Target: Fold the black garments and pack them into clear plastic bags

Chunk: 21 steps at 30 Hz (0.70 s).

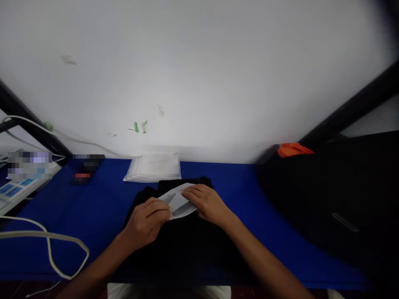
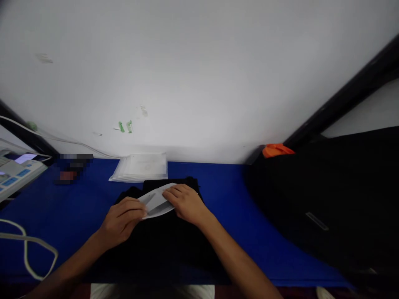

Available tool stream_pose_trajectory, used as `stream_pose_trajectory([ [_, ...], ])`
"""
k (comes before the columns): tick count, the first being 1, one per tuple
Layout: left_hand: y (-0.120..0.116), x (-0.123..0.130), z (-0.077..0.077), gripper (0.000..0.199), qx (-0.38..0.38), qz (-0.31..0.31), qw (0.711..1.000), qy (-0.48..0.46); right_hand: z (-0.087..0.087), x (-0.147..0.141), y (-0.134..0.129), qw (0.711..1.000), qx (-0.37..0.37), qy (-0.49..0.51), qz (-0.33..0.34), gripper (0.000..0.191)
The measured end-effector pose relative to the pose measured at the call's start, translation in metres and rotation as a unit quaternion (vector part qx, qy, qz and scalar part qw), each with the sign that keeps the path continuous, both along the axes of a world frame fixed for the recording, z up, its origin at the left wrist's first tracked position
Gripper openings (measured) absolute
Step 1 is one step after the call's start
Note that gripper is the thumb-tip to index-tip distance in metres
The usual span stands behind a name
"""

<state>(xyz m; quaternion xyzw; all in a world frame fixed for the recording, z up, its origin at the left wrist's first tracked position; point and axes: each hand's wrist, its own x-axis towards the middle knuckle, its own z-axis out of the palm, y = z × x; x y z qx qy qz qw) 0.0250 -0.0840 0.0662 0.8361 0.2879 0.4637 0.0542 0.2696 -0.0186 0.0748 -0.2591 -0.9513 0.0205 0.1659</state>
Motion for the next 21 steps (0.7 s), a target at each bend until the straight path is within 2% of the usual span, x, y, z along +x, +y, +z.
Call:
stream_pose_trajectory([
  [2, -0.004, -0.005, 0.001, 0.02, -0.019, 0.061, 0.998, -0.01, 0.001, 0.009, 0.012, 0.999, 0.03, 0.025, -0.027, 0.058],
  [4, -0.011, -0.011, -0.002, 0.017, -0.059, 0.107, 0.992, -0.011, 0.0, 0.022, 0.028, 0.992, 0.071, 0.058, -0.092, 0.062],
  [6, -0.02, -0.017, -0.007, 0.014, -0.127, 0.098, 0.987, 0.03, -0.004, 0.035, 0.046, 0.976, 0.104, 0.084, -0.175, 0.065],
  [8, -0.03, -0.019, -0.012, 0.014, -0.205, 0.05, 0.972, 0.107, -0.016, 0.043, 0.063, 0.967, 0.094, 0.088, -0.219, 0.061],
  [11, -0.041, -0.021, -0.014, 0.036, -0.289, -0.012, 0.936, 0.201, -0.039, 0.051, 0.081, 0.983, -0.01, 0.045, -0.177, 0.054],
  [13, -0.047, -0.022, -0.015, 0.046, -0.314, -0.022, 0.923, 0.222, -0.051, 0.056, 0.084, 0.986, -0.067, 0.032, -0.149, 0.056],
  [15, -0.052, -0.025, -0.016, 0.039, -0.318, -0.016, 0.921, 0.226, -0.054, 0.059, 0.078, 0.982, -0.083, 0.056, -0.159, 0.054],
  [17, -0.057, -0.03, -0.019, 0.027, -0.304, -0.003, 0.926, 0.225, -0.049, 0.058, 0.062, 0.976, -0.082, 0.096, -0.176, 0.051],
  [19, -0.061, -0.034, -0.023, 0.028, -0.28, 0.012, 0.935, 0.219, -0.037, 0.054, 0.035, 0.975, -0.095, 0.113, -0.166, 0.049],
  [21, -0.065, -0.039, -0.026, 0.03, -0.254, 0.023, 0.944, 0.209, -0.025, 0.045, -0.001, 0.976, -0.151, 0.097, -0.123, 0.051],
])
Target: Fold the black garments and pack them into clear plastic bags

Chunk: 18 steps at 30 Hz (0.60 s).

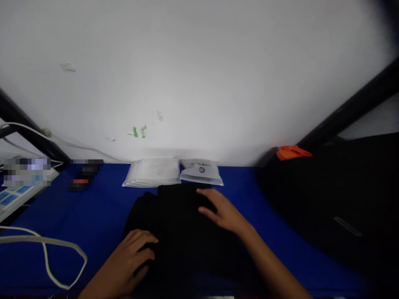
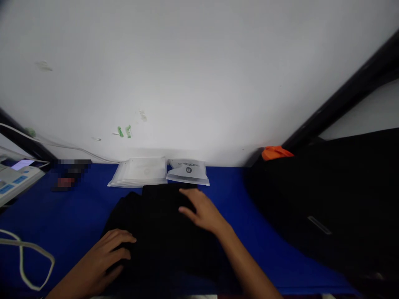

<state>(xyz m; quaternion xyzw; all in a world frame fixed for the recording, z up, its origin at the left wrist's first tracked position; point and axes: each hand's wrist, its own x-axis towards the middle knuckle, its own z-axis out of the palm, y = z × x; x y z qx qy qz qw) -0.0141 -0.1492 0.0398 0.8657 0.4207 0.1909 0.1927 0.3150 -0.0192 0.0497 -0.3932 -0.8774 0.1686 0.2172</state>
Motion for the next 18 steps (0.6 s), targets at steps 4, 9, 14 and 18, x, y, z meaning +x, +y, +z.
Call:
stream_pose_trajectory([
  [4, -0.002, -0.009, 0.001, 0.026, 0.044, 0.021, 0.998, -0.032, 0.011, -0.012, -0.067, 0.988, -0.102, -0.063, 0.1, 0.072],
  [9, 0.005, -0.013, 0.005, 0.017, 0.133, 0.112, 0.981, -0.09, 0.006, 0.007, -0.098, 0.991, -0.091, -0.087, 0.039, 0.04],
  [14, 0.039, 0.001, 0.01, 0.023, 0.116, 0.219, 0.969, 0.009, 0.005, 0.03, -0.065, 0.997, -0.047, -0.044, -0.04, 0.024],
  [18, 0.09, 0.024, 0.025, 0.024, 0.048, 0.251, 0.956, 0.144, 0.0, 0.026, -0.015, 0.992, 0.007, -0.06, -0.113, 0.026],
])
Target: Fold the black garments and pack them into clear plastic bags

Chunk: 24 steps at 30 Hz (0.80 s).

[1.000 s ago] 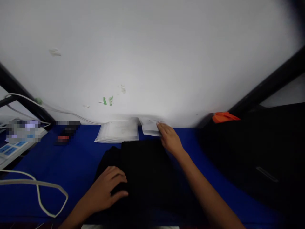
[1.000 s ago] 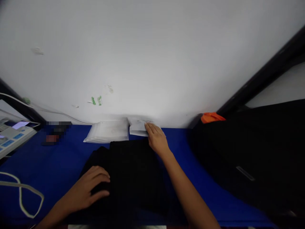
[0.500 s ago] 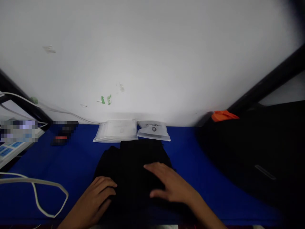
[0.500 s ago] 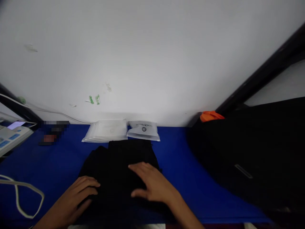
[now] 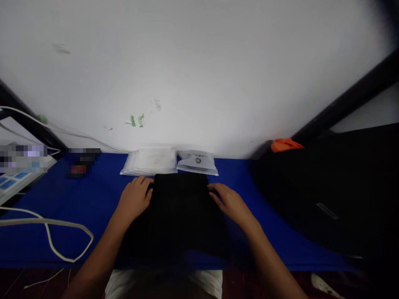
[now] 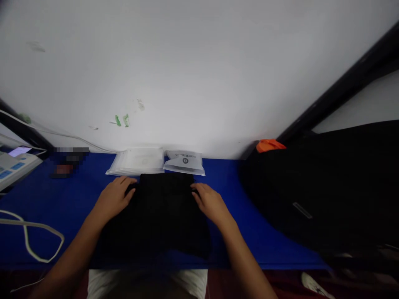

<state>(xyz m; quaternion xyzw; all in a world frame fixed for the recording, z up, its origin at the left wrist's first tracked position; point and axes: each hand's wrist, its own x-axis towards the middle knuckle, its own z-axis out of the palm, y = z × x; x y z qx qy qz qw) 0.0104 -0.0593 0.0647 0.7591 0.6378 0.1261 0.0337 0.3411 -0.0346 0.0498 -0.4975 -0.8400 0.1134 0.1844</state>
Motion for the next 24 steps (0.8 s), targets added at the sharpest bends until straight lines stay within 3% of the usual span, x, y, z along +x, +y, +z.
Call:
stream_pose_trajectory([
  [5, 0.049, 0.017, 0.003, 0.036, -0.046, 0.011, 0.998, 0.052, -0.008, -0.028, 0.047, 0.998, 0.041, -0.044, 0.024, 0.032],
  [9, 0.056, 0.017, 0.0, 0.015, -0.061, -0.019, 0.997, 0.048, -0.013, -0.045, 0.063, 0.994, 0.044, -0.079, 0.065, 0.033],
  [12, 0.048, 0.014, 0.004, 0.011, -0.054, -0.036, 0.997, 0.031, -0.015, -0.049, 0.067, 0.992, 0.038, -0.086, 0.088, 0.047],
  [15, 0.033, 0.01, 0.009, 0.013, -0.029, -0.111, 0.992, -0.049, -0.014, -0.047, 0.067, 0.99, 0.028, -0.081, 0.114, 0.065],
  [19, 0.003, 0.008, 0.013, 0.016, -0.01, -0.233, 0.963, -0.134, 0.001, -0.038, 0.056, 0.988, 0.038, -0.024, 0.145, 0.033],
  [21, -0.014, 0.007, 0.014, 0.017, -0.032, -0.257, 0.957, -0.131, 0.011, -0.033, 0.043, 0.984, 0.045, 0.001, 0.173, 0.022],
  [24, -0.034, 0.001, 0.013, 0.013, -0.07, -0.27, 0.951, -0.13, 0.022, -0.025, 0.019, 0.977, 0.029, -0.003, 0.213, 0.022],
])
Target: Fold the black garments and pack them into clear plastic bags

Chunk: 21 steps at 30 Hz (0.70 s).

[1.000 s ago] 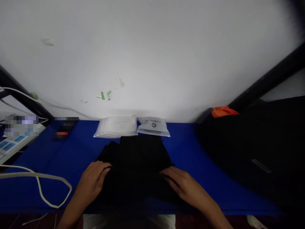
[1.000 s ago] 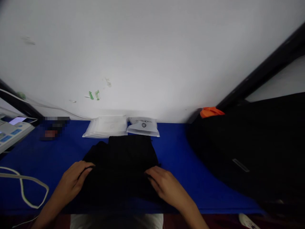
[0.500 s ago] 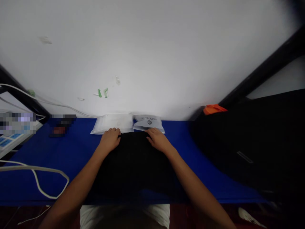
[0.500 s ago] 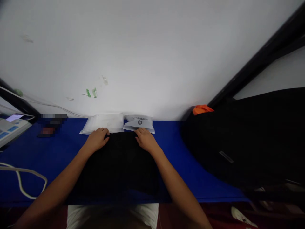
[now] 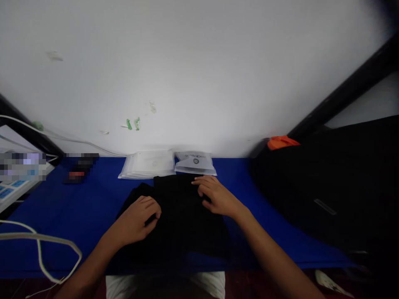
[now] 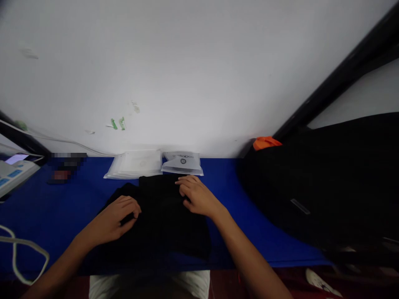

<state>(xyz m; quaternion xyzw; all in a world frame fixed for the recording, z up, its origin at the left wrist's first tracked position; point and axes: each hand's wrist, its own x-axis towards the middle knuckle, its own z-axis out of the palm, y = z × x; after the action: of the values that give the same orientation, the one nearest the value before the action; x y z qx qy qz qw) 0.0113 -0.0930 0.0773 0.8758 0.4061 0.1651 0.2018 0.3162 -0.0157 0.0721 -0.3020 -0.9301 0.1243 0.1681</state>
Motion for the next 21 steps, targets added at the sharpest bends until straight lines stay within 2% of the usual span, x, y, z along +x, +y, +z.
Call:
stream_pose_trajectory([
  [2, -0.006, -0.007, -0.004, 0.006, -0.025, 0.001, 1.0, -0.012, 0.002, 0.005, -0.016, 0.999, -0.019, -0.025, 0.001, 0.02],
  [4, -0.003, -0.017, -0.012, 0.007, -0.02, 0.042, 0.998, -0.037, -0.001, 0.009, -0.03, 0.998, -0.037, -0.045, -0.016, 0.019],
  [6, 0.006, -0.028, -0.023, 0.014, 0.036, 0.139, 0.989, -0.043, -0.007, 0.013, -0.038, 0.998, -0.043, -0.043, -0.033, 0.025],
  [8, 0.018, -0.039, -0.035, 0.024, 0.096, 0.251, 0.963, -0.012, -0.013, 0.014, -0.042, 0.998, -0.034, -0.016, -0.046, 0.031],
  [10, 0.027, -0.046, -0.043, 0.033, 0.105, 0.303, 0.947, 0.019, -0.019, 0.014, -0.042, 0.998, -0.011, 0.019, -0.065, 0.023],
  [13, 0.027, -0.05, -0.042, 0.017, 0.1, 0.289, 0.952, -0.008, -0.025, 0.011, -0.04, 0.993, 0.03, 0.059, -0.098, 0.014],
  [16, 0.011, -0.048, -0.027, 0.009, 0.117, 0.23, 0.963, -0.083, -0.029, 0.007, -0.039, 0.989, 0.044, 0.068, -0.126, 0.015],
  [19, -0.009, -0.049, -0.013, 0.012, 0.052, 0.137, 0.985, -0.094, -0.035, 0.007, -0.04, 0.988, 0.032, 0.055, -0.143, 0.02],
  [21, -0.016, -0.052, -0.013, 0.012, -0.003, 0.095, 0.993, -0.066, -0.041, 0.009, -0.041, 0.987, 0.015, 0.048, -0.155, 0.027],
])
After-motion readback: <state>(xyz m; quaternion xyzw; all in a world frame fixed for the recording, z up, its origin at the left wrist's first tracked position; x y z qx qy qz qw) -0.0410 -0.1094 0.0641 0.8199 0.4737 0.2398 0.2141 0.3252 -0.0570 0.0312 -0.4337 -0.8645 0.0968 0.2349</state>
